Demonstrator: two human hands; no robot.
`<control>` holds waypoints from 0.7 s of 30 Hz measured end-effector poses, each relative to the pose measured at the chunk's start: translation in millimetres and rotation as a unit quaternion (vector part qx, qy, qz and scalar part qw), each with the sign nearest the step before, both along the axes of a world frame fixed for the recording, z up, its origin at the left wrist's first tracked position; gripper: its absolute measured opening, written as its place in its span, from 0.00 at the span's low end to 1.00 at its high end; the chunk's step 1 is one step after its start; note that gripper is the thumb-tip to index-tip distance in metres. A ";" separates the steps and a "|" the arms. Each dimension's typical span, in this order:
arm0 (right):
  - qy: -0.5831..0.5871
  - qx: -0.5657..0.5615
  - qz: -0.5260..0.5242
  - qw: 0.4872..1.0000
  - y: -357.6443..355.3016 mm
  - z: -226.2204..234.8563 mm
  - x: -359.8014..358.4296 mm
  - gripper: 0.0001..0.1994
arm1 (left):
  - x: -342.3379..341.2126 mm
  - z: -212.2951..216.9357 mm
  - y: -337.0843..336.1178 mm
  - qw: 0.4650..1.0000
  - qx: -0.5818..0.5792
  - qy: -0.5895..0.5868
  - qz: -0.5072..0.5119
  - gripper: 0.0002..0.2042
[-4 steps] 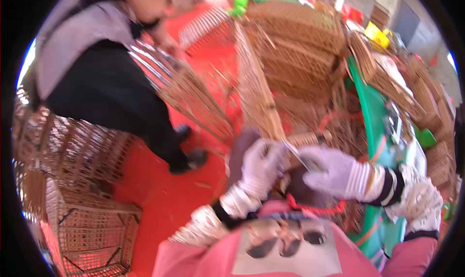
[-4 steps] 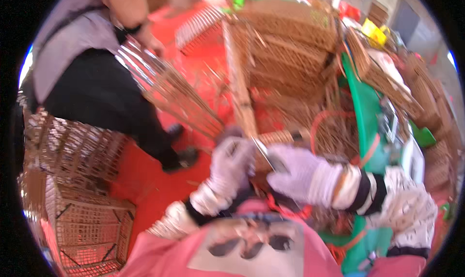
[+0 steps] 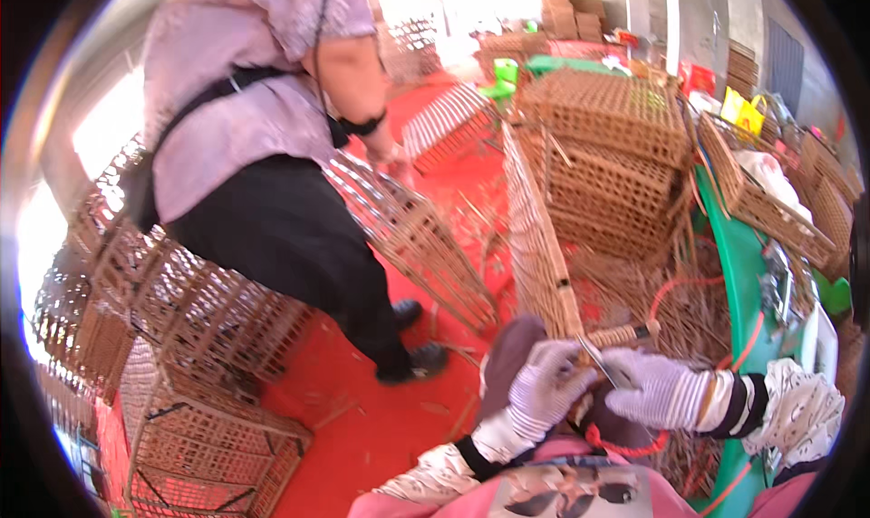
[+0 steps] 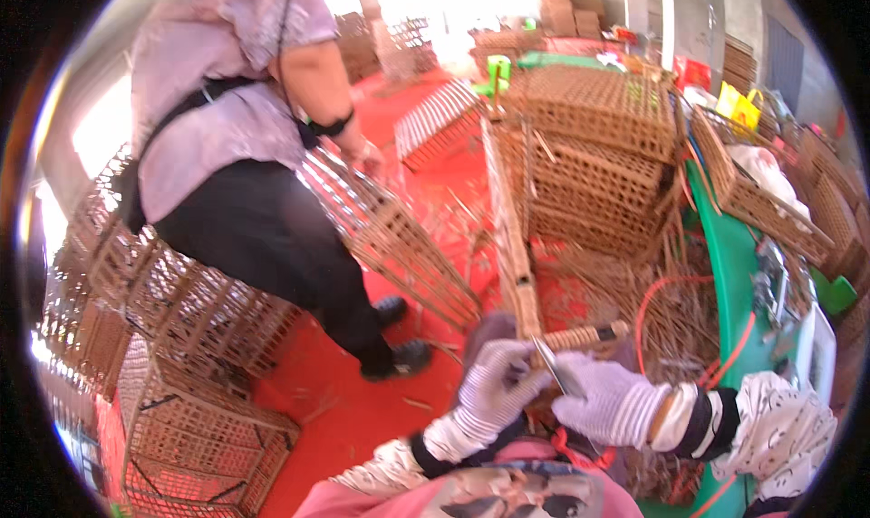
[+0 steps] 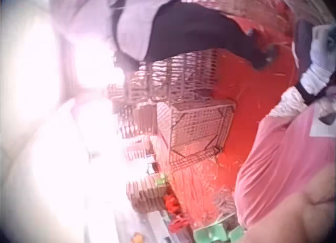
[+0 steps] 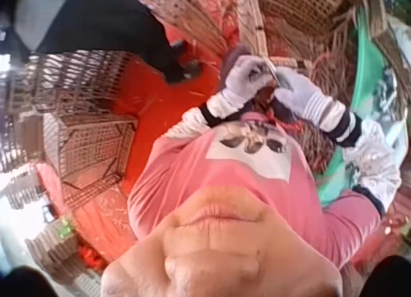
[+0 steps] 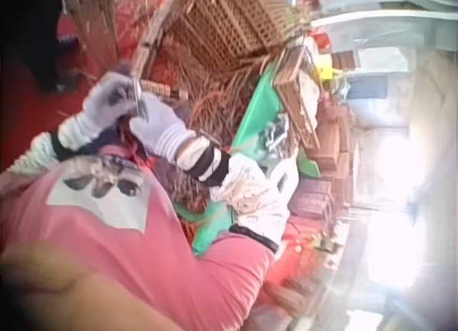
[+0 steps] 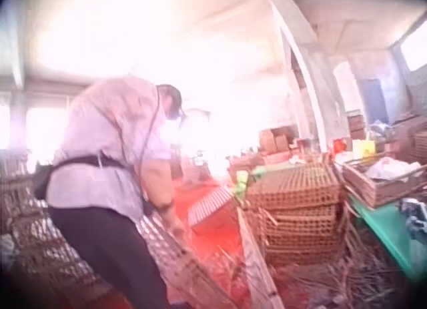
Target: The recorder uses pliers to cut and trim plastic or rattan weaving material on a furniture frame while a helper assists.
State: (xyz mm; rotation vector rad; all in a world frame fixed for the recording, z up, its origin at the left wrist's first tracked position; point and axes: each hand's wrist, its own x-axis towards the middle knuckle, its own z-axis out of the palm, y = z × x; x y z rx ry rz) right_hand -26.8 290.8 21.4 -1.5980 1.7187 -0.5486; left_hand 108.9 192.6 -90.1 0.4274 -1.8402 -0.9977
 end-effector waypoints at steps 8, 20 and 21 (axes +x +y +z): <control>0.167 0.055 0.041 0.984 -18.2 27.6 -4.6 0.22 | -11.9 -0.2 -34.6 0.987 -0.147 0.024 0.065 0.12; 0.247 0.202 0.007 0.948 -29.2 77.1 -8.9 0.21 | -28.4 -17.2 -35.4 0.996 -0.064 0.058 -0.032 0.18; 0.252 0.220 0.023 0.942 -32.1 81.6 -7.7 0.21 | -26.9 -16.4 -34.9 0.995 -0.076 0.050 -0.034 0.18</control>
